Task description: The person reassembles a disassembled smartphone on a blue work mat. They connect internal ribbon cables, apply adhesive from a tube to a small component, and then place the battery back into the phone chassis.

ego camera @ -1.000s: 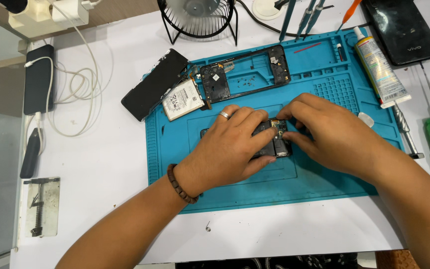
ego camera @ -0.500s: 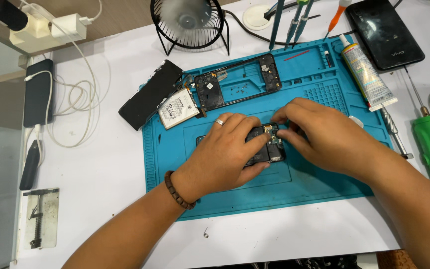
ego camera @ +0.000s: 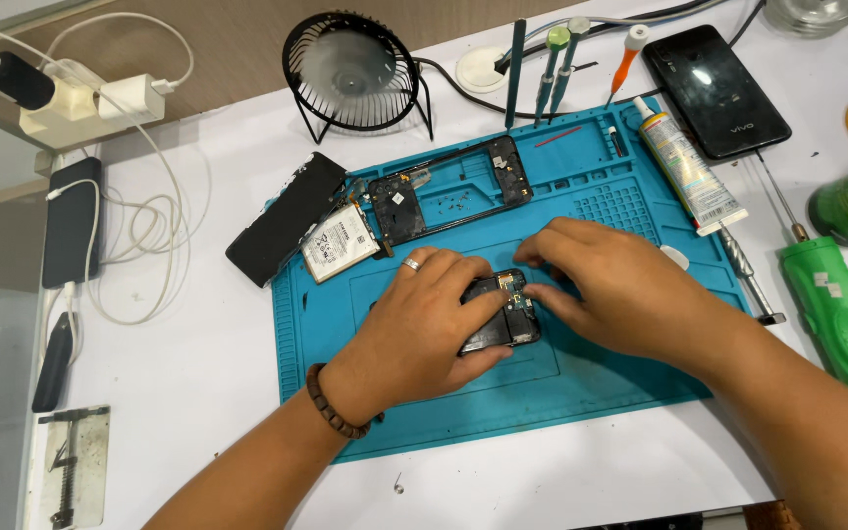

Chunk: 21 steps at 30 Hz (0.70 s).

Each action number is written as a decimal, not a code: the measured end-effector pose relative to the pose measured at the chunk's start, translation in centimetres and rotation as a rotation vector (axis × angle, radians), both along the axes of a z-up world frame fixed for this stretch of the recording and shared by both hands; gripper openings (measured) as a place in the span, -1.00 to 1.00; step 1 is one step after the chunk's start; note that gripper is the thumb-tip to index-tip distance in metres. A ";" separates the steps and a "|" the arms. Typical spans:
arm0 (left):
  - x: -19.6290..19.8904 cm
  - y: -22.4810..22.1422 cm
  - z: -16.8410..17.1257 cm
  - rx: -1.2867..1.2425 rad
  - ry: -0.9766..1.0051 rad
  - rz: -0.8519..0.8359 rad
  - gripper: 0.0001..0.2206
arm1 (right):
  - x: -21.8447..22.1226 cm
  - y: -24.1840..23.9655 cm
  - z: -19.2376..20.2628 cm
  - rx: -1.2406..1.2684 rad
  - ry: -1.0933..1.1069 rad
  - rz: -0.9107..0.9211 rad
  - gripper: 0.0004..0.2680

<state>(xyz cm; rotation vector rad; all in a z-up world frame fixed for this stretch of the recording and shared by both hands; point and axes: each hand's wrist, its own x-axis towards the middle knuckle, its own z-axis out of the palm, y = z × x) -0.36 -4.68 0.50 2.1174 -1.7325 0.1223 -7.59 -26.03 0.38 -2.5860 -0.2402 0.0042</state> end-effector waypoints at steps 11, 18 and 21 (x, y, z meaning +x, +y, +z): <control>-0.2 -0.8 0.2 0.076 0.046 -0.044 -0.61 | -0.2 -0.4 -1.2 -0.004 0.040 0.013 -0.76; 0.8 -0.4 -2.9 0.214 0.019 0.085 -0.56 | 0.1 -0.3 -1.7 -0.017 0.002 0.084 -0.76; 1.2 -0.2 -3.9 0.198 0.013 0.111 -0.52 | -0.3 -0.2 -2.0 -0.041 -0.064 0.074 -0.81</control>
